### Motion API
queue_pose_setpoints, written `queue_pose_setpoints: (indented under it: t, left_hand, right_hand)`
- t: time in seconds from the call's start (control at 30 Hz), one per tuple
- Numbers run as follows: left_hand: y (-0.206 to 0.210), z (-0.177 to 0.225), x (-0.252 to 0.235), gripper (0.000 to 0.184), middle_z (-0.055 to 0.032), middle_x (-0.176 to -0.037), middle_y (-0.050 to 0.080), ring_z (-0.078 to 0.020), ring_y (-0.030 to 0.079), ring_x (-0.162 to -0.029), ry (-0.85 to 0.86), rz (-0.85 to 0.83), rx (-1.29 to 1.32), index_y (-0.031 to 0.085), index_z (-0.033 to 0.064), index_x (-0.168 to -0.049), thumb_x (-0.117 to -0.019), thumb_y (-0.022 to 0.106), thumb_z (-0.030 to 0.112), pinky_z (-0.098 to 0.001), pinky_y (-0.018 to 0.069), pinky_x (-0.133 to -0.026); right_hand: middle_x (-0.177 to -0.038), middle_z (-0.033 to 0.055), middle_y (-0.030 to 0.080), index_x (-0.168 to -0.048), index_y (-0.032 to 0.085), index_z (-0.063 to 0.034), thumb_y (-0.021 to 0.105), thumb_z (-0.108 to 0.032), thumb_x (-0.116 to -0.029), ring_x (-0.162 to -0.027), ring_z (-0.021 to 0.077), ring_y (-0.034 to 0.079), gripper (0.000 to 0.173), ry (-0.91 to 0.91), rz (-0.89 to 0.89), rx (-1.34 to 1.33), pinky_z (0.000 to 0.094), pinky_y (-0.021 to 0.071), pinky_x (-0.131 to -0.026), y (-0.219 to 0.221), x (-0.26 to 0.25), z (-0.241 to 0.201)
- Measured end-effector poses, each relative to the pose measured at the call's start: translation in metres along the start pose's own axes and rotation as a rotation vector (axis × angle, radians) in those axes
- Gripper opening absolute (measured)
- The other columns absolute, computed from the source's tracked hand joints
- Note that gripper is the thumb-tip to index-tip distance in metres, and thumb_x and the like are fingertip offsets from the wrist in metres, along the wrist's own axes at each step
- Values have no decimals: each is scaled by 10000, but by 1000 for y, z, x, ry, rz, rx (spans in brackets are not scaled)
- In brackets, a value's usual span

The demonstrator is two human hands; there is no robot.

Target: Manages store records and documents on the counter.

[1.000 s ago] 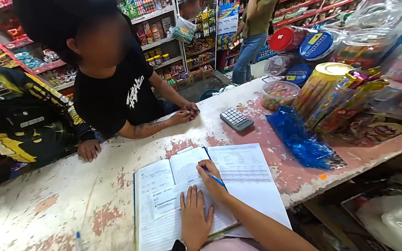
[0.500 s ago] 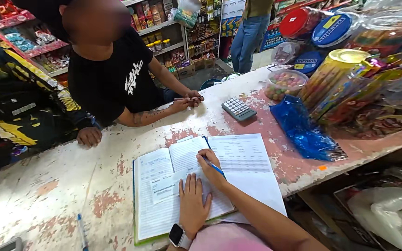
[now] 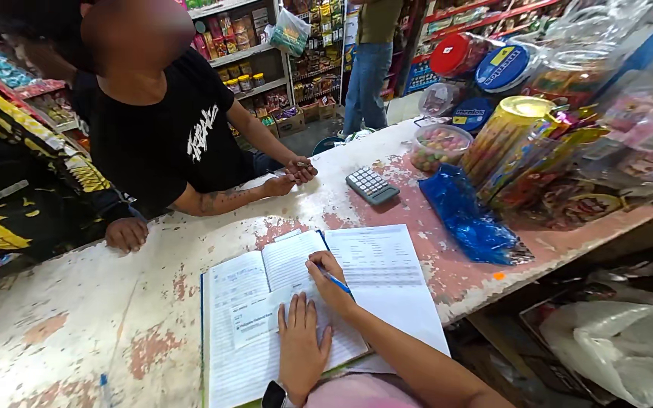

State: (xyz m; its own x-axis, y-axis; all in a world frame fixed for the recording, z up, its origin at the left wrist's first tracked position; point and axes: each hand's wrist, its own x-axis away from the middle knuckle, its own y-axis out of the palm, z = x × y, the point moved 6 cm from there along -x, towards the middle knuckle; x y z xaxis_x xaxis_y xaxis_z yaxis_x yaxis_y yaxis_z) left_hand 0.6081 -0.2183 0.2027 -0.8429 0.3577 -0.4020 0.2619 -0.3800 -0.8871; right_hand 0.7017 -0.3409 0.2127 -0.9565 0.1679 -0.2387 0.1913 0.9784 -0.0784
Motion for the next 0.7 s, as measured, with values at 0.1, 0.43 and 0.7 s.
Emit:
queue_pose_setpoints:
  t: [0.1,0.43,0.7]
  left_hand:
    - [0,0,0,614,-196,-1384,629,-386,571,-1325,7,7,-8,707,27,-1238,-973,474,530,-644,362,-1113]
    - [-1,0,1,618,-193,-1382,631,-380,574,-1323,0,3,-10,706,29,-1241,-972,471,534,-644,367,-1108]
    - [0,-2,2,620,-213,-1386,623,-404,571,-1321,-5,-7,20,695,8,-1259,-974,494,521,-680,368,-1097]
  right_hand:
    - [-1061,141,636,-1006,687,48,601,-125,-986,-941,94,620,194,-8,7,2,193,523,-827,0,0,-1]
    - [-1065,143,634,-1009,686,49,603,-133,-986,-944,95,617,201,-9,4,-7,196,520,-832,1,1,0]
    - [-1058,147,639,-1017,686,52,598,-137,-992,-925,115,623,210,-9,-3,31,218,529,-819,1,0,0]
